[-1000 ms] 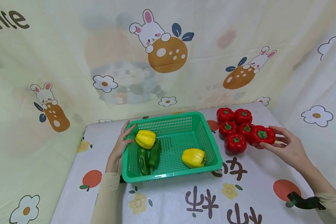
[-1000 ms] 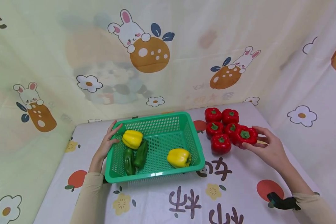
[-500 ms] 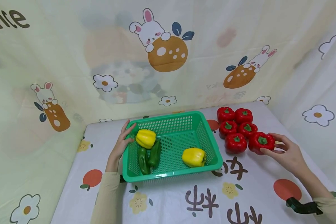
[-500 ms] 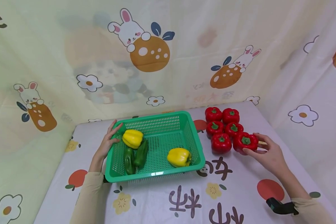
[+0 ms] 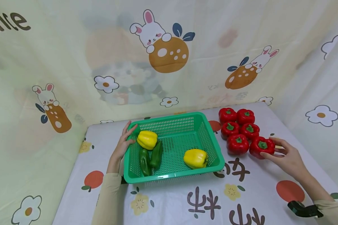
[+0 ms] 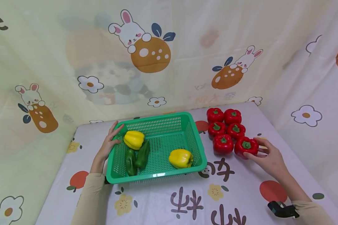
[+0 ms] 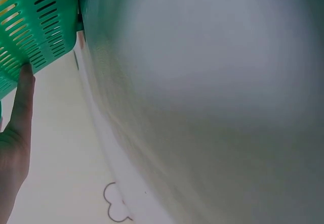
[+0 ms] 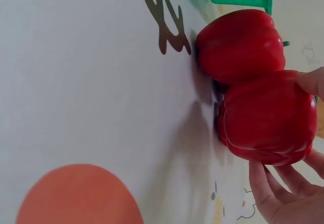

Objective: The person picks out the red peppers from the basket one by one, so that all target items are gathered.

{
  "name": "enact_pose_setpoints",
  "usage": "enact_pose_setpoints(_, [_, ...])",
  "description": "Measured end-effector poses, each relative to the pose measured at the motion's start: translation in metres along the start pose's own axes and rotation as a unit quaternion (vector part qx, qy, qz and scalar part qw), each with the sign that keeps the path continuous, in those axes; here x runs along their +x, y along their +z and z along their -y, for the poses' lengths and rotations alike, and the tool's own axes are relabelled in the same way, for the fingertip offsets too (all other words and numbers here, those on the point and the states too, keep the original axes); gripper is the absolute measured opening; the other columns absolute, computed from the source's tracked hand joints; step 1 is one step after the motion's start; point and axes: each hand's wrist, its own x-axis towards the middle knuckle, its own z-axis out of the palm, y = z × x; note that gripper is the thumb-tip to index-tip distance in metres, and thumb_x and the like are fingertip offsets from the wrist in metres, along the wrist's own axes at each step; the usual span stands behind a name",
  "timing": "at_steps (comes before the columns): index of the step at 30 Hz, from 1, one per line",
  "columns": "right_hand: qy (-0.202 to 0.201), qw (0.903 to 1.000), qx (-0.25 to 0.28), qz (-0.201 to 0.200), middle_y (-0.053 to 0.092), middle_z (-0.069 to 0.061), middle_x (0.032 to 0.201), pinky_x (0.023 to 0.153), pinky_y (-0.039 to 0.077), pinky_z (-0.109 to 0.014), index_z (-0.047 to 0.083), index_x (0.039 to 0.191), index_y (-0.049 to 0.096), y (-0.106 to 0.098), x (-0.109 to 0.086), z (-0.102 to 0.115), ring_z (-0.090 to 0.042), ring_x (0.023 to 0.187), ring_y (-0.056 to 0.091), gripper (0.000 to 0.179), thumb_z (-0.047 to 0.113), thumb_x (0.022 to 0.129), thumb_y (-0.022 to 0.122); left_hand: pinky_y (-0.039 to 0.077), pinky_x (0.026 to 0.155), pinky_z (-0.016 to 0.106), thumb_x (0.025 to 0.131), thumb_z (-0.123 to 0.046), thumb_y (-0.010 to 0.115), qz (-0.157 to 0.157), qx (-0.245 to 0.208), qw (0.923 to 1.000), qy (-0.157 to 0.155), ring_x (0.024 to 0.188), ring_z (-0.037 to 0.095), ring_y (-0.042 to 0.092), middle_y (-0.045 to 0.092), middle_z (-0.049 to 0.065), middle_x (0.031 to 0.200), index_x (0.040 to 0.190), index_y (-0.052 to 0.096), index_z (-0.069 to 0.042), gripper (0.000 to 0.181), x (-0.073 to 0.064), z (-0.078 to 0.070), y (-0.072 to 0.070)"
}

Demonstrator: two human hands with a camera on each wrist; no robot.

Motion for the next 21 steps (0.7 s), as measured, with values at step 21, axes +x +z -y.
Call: enact_pose_setpoints(21, [0.033, 0.9994, 0.007, -0.004, 0.041, -0.035, 0.138, 0.06, 0.05, -0.015, -0.005, 0.146, 0.034, 0.017, 0.0, -0.003, -0.044, 0.107, 0.05, 0.079, 0.034, 0.089, 0.073, 0.003, 0.11, 0.069, 0.084, 0.016, 0.047, -0.005, 0.004, 1.0, 0.005, 0.149, 0.039, -0.007, -0.001, 0.021, 0.163, 0.148, 0.035, 0.008, 0.065, -0.001, 0.001, 0.0])
